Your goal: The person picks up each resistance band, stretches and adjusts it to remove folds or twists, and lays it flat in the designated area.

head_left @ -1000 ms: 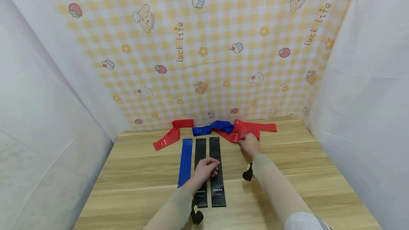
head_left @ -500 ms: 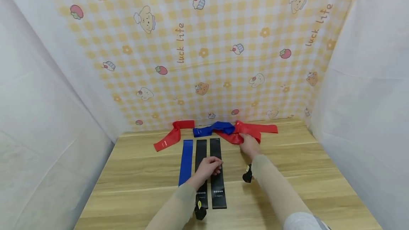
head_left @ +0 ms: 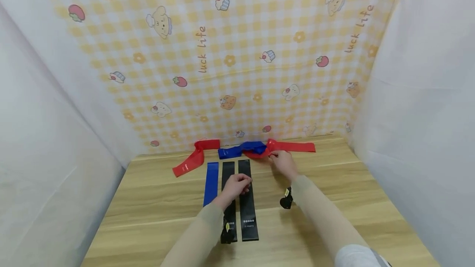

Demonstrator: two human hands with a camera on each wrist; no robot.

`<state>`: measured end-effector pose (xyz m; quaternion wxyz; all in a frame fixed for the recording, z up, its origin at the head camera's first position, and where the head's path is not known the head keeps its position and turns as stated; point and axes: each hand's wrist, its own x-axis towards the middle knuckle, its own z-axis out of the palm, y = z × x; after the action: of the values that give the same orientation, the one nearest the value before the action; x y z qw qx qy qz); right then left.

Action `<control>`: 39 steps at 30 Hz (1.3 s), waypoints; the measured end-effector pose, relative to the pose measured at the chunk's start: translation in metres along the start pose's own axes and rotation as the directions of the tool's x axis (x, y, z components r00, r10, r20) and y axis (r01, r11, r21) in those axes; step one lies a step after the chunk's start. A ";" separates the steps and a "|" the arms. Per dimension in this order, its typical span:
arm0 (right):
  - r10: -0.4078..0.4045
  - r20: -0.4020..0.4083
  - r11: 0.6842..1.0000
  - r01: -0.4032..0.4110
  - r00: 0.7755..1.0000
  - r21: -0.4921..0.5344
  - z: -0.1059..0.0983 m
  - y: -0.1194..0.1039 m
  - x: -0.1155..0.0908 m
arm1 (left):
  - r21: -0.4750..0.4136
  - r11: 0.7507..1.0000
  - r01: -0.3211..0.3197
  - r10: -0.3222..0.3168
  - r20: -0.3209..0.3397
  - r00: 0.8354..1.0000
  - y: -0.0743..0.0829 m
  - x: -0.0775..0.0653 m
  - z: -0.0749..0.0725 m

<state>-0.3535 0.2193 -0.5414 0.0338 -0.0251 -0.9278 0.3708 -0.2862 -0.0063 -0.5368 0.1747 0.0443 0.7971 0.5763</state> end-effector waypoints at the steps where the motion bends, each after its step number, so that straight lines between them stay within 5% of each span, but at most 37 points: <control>1: -0.011 -0.004 1.000 0.012 1.000 0.008 -0.002 -0.004 0.000 | 0.028 0.999 -0.017 0.018 -0.003 1.000 0.003 0.001 0.000; 10: -0.058 0.032 0.992 0.054 0.998 0.111 -0.015 -0.026 -0.006 | 0.294 0.931 -0.215 0.219 0.022 0.976 0.034 0.014 0.003; 22: -0.139 0.099 0.979 0.122 0.985 0.164 -0.014 -0.037 -0.012 | 0.369 0.902 -0.223 0.192 0.119 0.974 0.050 0.033 0.010; 30: -0.162 0.087 0.955 0.134 0.983 0.265 -0.016 -0.032 -0.013 | 0.218 0.954 -0.204 0.179 0.133 0.975 0.060 0.034 0.004; 34: -0.069 0.037 0.941 0.053 0.997 0.335 -0.015 -0.022 -0.014 | 0.089 0.981 -0.172 0.164 0.090 0.982 0.065 0.035 -0.002; 37: 0.097 0.065 0.875 -0.117 0.993 0.470 -0.013 -0.015 -0.017 | -0.016 0.989 -0.145 0.146 0.059 0.988 0.069 0.035 -0.006; 39: 0.182 0.168 0.773 -0.246 0.969 0.585 -0.010 -0.013 -0.018 | -0.100 0.986 -0.131 0.136 0.046 0.990 0.071 0.034 -0.010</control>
<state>-0.3346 0.2155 -0.5256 -0.0495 -0.0997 -0.7534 0.6481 -0.3307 0.0179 -0.4755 0.1586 0.1043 0.7586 0.6232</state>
